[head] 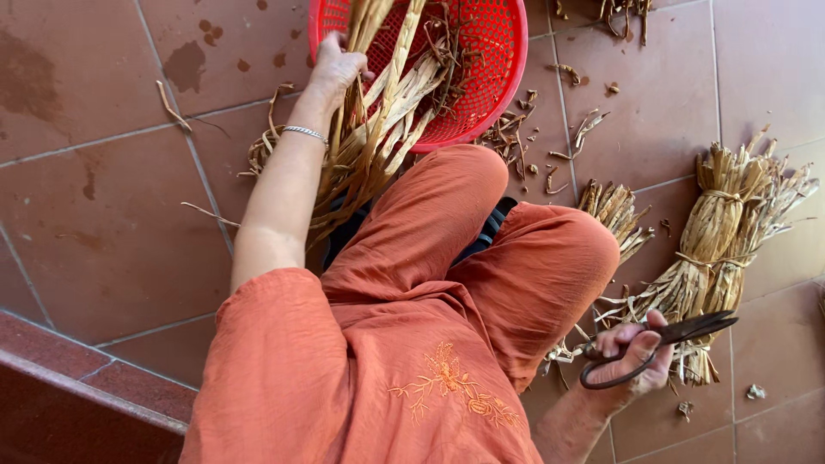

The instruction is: The person sits on a tiled floor and uses scissors to trim dried plant stems. They repeatedly pick up stems, cut them into smaller pieces, and place the trimmed pieces into a red basket while discarding the remaining parts onto the floor.

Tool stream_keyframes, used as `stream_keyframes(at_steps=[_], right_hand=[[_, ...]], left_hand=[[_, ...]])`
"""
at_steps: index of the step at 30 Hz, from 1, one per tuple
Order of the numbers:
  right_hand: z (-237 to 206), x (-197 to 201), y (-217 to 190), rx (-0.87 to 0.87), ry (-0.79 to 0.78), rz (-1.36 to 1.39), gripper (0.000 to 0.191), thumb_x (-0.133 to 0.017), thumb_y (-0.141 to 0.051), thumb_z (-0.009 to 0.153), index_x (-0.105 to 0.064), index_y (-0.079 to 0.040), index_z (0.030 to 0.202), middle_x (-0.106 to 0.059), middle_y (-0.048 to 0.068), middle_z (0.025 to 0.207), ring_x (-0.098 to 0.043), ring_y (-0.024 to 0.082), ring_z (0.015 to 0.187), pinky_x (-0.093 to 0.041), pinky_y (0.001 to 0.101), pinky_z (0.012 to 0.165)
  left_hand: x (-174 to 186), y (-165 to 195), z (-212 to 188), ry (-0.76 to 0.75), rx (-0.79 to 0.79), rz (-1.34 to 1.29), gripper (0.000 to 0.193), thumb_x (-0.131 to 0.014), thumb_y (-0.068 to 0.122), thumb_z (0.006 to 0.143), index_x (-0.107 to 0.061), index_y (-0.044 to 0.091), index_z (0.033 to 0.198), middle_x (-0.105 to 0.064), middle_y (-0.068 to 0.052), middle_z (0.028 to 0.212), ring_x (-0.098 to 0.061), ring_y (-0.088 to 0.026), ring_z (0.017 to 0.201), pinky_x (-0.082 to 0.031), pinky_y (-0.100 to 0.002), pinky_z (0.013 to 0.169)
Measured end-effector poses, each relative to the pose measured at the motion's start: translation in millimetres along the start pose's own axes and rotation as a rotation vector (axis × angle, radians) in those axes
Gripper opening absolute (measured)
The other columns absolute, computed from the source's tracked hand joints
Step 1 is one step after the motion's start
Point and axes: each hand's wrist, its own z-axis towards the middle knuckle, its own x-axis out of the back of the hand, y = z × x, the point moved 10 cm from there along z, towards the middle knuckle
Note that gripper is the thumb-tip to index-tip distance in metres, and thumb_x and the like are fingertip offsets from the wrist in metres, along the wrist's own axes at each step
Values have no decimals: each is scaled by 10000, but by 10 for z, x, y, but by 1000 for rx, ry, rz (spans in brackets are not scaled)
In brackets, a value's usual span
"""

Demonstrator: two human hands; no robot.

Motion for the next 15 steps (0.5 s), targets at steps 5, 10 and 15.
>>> stream_keyframes(at_steps=[5,10,15], right_hand=[[25,-831,-12,-161,-246,280,570,-723,-483,1032,-606,-11,1330,-568,4,782,-436,63,534,-347,222,498],[0,-1492,101,-295,-409,366,559,-689,-515,1031,-602,-58,1340,-539,-13,813,-394,78,567,-345,258,549],[-107,-1916,581,-519,-506,530,514,-593,-486,1097,-602,-42,1357,-526,-1,807,-380,82,578,-346,266,575]], left_hand=[[73,383,-358,-244,-108,-135,495,-711,108,973,-437,62,1383,-674,-86,883,-677,-99,654,-612,-264,561],[109,893,-676,-305,-375,56,280,-616,200,1099,-568,-41,1233,-658,-78,841,-639,-130,661,-586,-288,608],[217,1474,-1359,-501,-721,-144,198,-537,173,1173,-548,-6,1257,-647,-88,1054,-695,-144,828,-649,-322,749]])
